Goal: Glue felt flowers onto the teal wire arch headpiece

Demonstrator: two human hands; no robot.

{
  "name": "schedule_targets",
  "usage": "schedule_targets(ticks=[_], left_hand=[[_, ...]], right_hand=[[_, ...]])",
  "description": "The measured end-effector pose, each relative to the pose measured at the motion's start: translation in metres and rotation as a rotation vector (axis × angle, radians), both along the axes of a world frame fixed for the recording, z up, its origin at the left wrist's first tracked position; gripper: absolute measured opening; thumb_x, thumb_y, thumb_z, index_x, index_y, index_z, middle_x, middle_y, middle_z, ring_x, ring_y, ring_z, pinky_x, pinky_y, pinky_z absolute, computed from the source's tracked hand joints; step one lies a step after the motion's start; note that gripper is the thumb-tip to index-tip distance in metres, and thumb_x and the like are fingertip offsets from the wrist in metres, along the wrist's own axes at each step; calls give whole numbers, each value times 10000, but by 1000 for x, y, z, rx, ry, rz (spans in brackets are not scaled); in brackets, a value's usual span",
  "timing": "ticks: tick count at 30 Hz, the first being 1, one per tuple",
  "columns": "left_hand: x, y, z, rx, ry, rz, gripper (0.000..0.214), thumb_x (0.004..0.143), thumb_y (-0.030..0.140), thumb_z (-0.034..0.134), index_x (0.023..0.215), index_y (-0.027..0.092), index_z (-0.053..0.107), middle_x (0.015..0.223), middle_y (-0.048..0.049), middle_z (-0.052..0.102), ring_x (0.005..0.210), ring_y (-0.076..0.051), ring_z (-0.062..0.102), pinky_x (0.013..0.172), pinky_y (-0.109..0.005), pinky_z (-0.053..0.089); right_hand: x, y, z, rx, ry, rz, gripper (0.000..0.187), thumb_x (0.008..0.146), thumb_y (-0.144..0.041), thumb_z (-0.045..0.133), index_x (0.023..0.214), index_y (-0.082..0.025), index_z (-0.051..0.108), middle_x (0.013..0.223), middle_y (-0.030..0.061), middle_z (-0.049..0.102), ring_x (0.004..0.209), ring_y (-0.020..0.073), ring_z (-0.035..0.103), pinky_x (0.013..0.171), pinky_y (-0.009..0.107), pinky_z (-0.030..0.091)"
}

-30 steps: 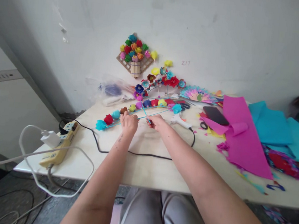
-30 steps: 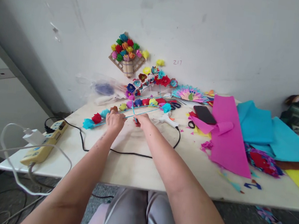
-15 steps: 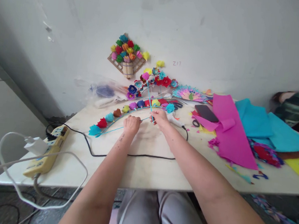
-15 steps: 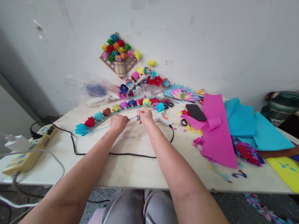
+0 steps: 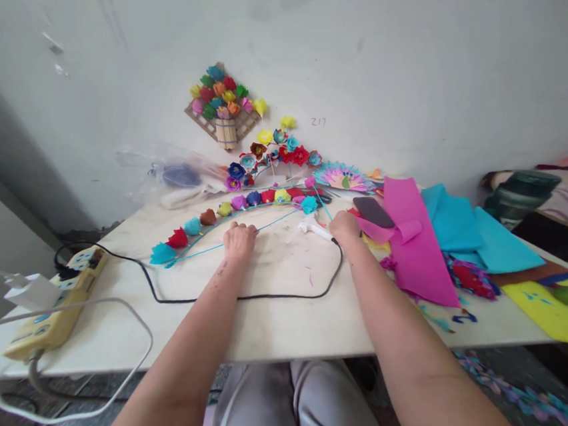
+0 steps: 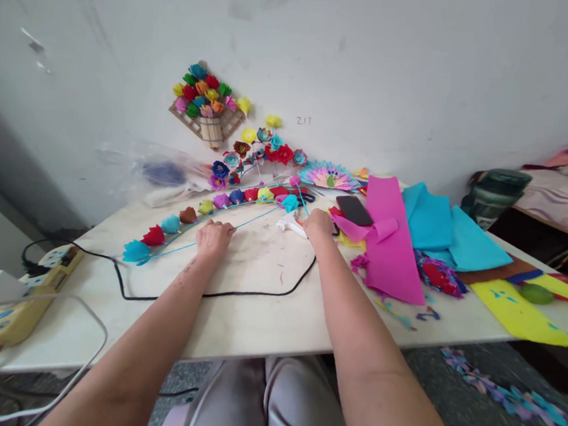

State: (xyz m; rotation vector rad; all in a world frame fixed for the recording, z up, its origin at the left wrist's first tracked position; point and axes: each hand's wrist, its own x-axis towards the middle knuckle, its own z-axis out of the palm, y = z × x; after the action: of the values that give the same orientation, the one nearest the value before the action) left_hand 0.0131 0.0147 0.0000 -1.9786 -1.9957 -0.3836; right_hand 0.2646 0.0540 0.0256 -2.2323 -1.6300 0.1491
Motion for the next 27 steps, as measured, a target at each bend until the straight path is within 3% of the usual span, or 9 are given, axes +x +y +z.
schedule_targets(ticks=[7,12,16,19,22,24,26,27], left_hand=[[0,-2,2,59,-1,1,303,810,356,373,865,247,651,843,-68,614,923,-226,438,590,-282,336],[1,-3,4,144,-7,4,314,813,367,372,847,241,657,829,-77,614,915,-228,426,605,-293,333],[-1,-1,6,176,-20,-20,328,818,370,359,835,234,658,788,-80,616,885,-226,429,628,-298,327],[-2,1,7,198,-27,-19,333,824,365,347,842,239,655,784,-76,617,868,-219,439,635,-296,325],[-1,3,9,238,-33,4,352,828,381,329,838,245,653,788,-69,617,848,-214,448,627,-295,322],[0,4,10,257,-39,25,361,827,395,324,823,248,654,783,-64,617,843,-215,452,625,-294,321],[0,4,12,263,-47,43,360,827,399,323,815,255,653,784,-60,617,850,-217,453,625,-292,323],[0,4,13,264,-51,47,363,829,401,317,823,260,651,784,-58,617,852,-217,454,623,-292,323]], right_hand=[[7,-4,-4,10,-56,-3,296,701,-153,509,970,-89,616,954,200,592,921,281,552,699,334,434],[4,-8,1,39,-138,-42,361,678,-243,565,998,-80,603,1048,211,537,1031,333,455,725,383,422],[-3,-10,8,33,-129,-3,297,681,-210,547,941,-91,626,981,202,577,975,324,500,709,381,416],[-18,-8,7,134,-78,99,224,716,-227,508,854,-116,645,898,169,615,904,285,550,713,362,406],[-48,0,1,200,202,274,144,725,-230,508,707,-151,628,790,94,635,807,204,579,668,279,411],[-74,8,-4,79,622,387,115,717,-185,525,631,-133,579,661,60,611,626,144,579,551,225,408],[-99,16,-9,-48,1214,355,63,737,-151,509,690,-126,544,617,32,584,495,105,546,458,203,387],[-111,21,-11,-75,1312,357,63,762,-148,480,720,-127,523,605,21,571,474,95,541,443,197,390]])
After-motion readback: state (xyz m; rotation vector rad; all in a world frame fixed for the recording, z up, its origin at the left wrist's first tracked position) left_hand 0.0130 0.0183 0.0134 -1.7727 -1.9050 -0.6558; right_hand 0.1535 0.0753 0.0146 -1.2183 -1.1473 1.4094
